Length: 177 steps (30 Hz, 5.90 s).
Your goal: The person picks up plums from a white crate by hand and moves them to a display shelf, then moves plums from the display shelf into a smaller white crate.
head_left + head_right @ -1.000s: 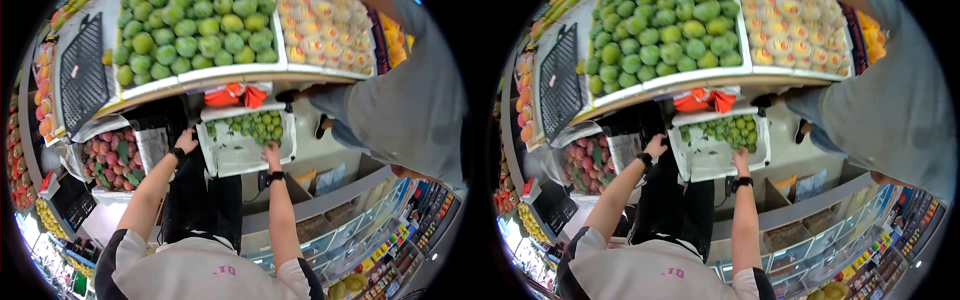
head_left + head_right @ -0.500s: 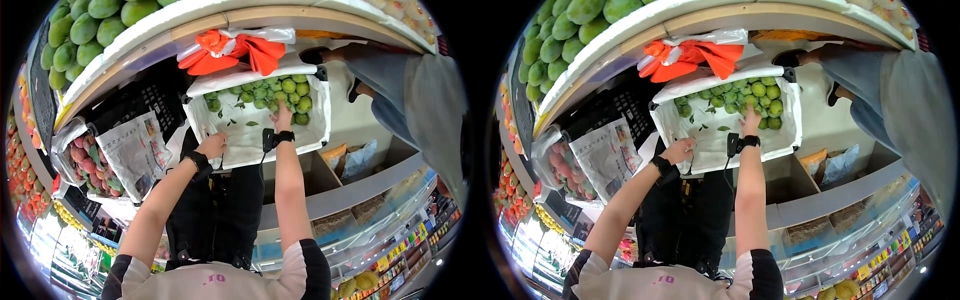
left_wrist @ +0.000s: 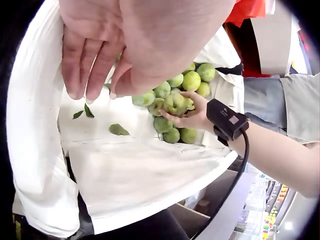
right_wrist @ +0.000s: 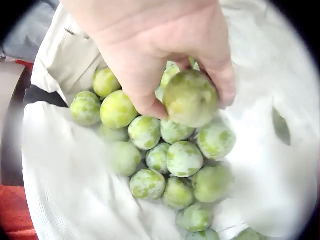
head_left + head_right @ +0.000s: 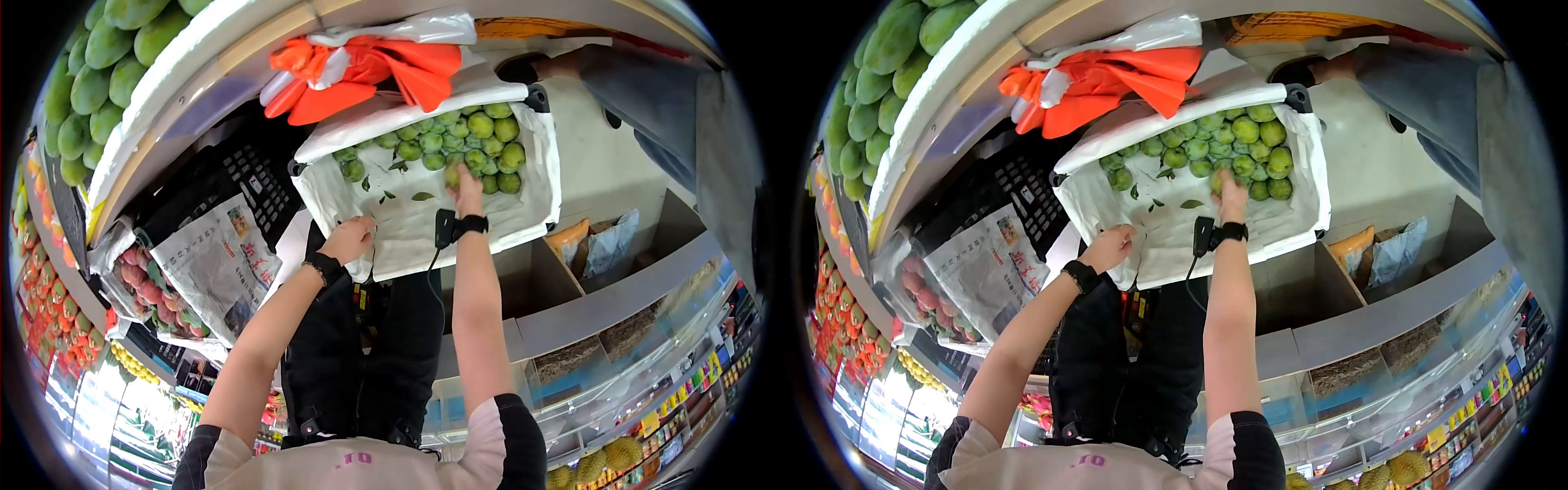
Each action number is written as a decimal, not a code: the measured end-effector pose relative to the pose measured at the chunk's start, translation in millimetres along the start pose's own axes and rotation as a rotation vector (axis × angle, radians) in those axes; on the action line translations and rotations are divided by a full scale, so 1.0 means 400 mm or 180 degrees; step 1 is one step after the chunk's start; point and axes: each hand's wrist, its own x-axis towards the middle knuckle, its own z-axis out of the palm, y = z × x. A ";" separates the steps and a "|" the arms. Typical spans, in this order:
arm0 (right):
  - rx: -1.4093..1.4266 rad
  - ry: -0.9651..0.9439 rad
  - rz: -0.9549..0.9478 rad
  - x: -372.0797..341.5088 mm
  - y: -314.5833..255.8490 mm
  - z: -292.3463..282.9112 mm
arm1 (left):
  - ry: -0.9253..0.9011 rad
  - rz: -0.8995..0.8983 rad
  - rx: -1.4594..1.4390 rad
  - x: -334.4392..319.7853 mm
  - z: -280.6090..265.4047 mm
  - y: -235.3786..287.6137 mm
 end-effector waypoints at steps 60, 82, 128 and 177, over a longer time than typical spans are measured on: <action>0.2054 -0.1422 0.0283 -0.430 0.090 -0.124 | -0.1647 -0.0570 0.5017 0.430 0.092 -0.173; 0.1617 -0.1470 0.0109 -0.441 0.094 -0.117 | -0.2555 -0.0858 0.4533 0.453 -0.007 -0.067; 0.3488 -0.2796 0.0078 -0.721 -0.035 -0.258 | -0.1905 -0.0315 0.2670 0.133 -0.147 0.299; -0.0693 -0.2479 -0.0887 -1.161 -0.617 -0.670 | 0.2147 0.1553 -0.6088 -1.009 -0.278 0.339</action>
